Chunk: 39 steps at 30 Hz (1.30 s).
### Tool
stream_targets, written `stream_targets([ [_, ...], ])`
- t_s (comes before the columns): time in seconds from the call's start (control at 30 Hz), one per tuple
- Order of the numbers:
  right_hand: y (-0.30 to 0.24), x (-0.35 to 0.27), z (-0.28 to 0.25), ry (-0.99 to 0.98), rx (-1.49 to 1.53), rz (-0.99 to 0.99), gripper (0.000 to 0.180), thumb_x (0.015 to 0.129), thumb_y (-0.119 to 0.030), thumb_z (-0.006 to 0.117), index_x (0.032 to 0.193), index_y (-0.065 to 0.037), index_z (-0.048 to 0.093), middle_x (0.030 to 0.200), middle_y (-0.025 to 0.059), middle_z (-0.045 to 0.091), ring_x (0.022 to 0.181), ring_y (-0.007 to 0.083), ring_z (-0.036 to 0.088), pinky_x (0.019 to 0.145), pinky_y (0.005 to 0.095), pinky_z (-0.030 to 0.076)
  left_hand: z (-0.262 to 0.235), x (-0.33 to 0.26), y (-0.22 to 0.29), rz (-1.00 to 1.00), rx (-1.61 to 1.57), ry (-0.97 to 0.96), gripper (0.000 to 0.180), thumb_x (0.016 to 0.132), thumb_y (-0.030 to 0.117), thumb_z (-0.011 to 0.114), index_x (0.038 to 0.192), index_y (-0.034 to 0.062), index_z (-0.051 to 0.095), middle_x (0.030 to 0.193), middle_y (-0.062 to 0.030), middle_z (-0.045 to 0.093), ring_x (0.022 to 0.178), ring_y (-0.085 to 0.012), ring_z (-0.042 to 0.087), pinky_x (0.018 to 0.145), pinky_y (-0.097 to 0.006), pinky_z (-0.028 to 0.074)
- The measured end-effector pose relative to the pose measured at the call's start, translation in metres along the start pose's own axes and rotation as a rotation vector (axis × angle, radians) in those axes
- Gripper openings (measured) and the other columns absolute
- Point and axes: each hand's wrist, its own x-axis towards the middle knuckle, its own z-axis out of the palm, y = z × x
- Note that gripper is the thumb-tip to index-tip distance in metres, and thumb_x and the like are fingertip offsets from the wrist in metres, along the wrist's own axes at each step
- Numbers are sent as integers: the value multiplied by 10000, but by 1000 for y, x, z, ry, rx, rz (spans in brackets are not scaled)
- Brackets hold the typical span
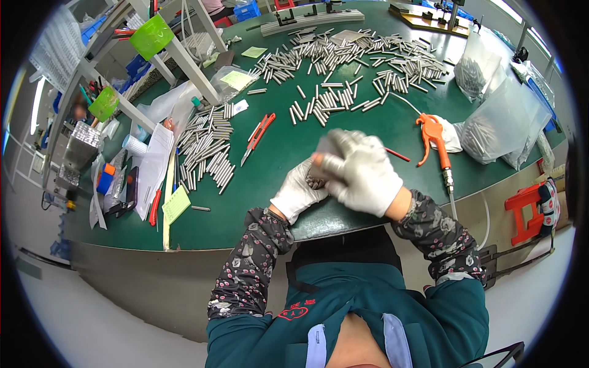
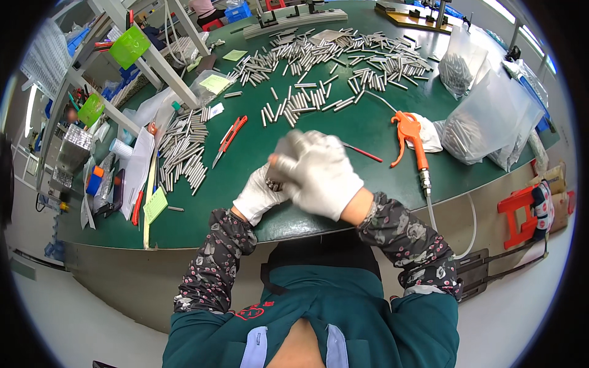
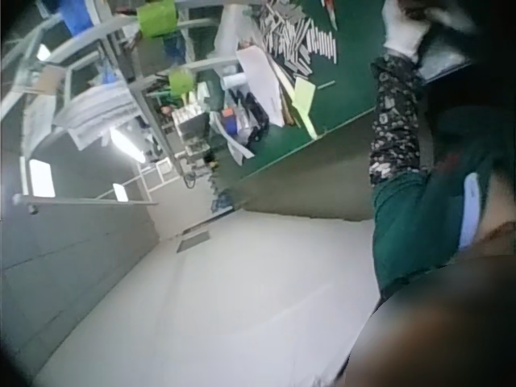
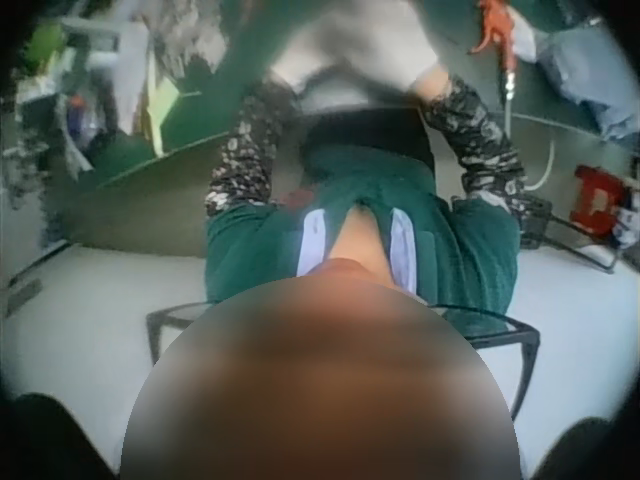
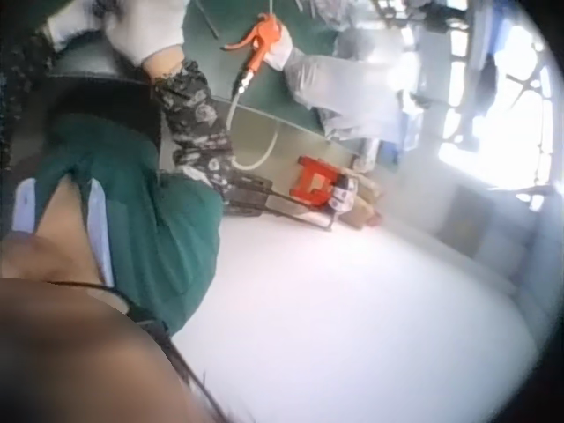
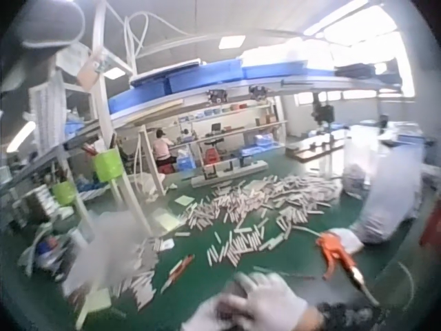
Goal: Polishing the ends of multiple small metal pins held in a jig using a sanding block and an air gun.
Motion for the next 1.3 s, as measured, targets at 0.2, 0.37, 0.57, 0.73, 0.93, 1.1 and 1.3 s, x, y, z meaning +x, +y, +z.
stream_targets([
  [0.2,1,10,-15,2,-104,150,365,660,-263,615,1012,-168,632,1100,175,506,922,310,497,742,384,378,7,-2,11,50,154,6,484,662,-40,650,1101,39,462,906,-4,568,832,-110,559,765,-238,475],
  [0.37,13,13,-2,-55,-230,219,387,647,-243,601,1027,-174,625,1122,192,497,966,321,489,771,389,384,9,2,12,63,-190,15,561,668,-9,643,1166,40,389,939,-23,565,854,-128,564,777,-252,475],
  [0.57,-2,3,6,-43,50,-159,376,654,-235,615,1023,-162,630,1118,181,504,945,308,489,744,387,372,0,1,3,18,65,11,608,641,47,706,1168,41,404,1029,-70,543,878,-154,568,783,-272,480],
  [0.73,-3,7,-2,-35,-15,-11,381,660,-261,611,1029,-167,628,1113,171,506,977,312,487,776,391,384,-1,3,3,114,381,26,662,638,55,714,1206,40,374,1031,-72,540,901,-168,559,808,-273,477],
  [0.93,28,8,-2,-125,-132,314,434,640,-286,631,1051,-149,621,1164,192,480,1049,329,464,817,407,380,4,2,7,141,388,52,582,623,54,687,1140,30,422,949,-53,538,810,-127,553,770,-238,463],
  [1.1,42,-12,0,-117,-113,116,505,673,-447,608,1056,-119,611,1217,213,463,1135,354,429,888,442,359,6,1,15,137,328,64,553,617,56,682,1116,30,444,904,-48,549,796,-126,554,771,-244,459],
  [1.3,137,-5,-37,-29,-417,641,417,723,-374,597,1028,-90,598,1087,169,565,1024,299,528,842,390,430,5,1,14,188,406,78,522,610,60,673,1089,26,468,889,-57,552,790,-141,557,784,-243,449],
])
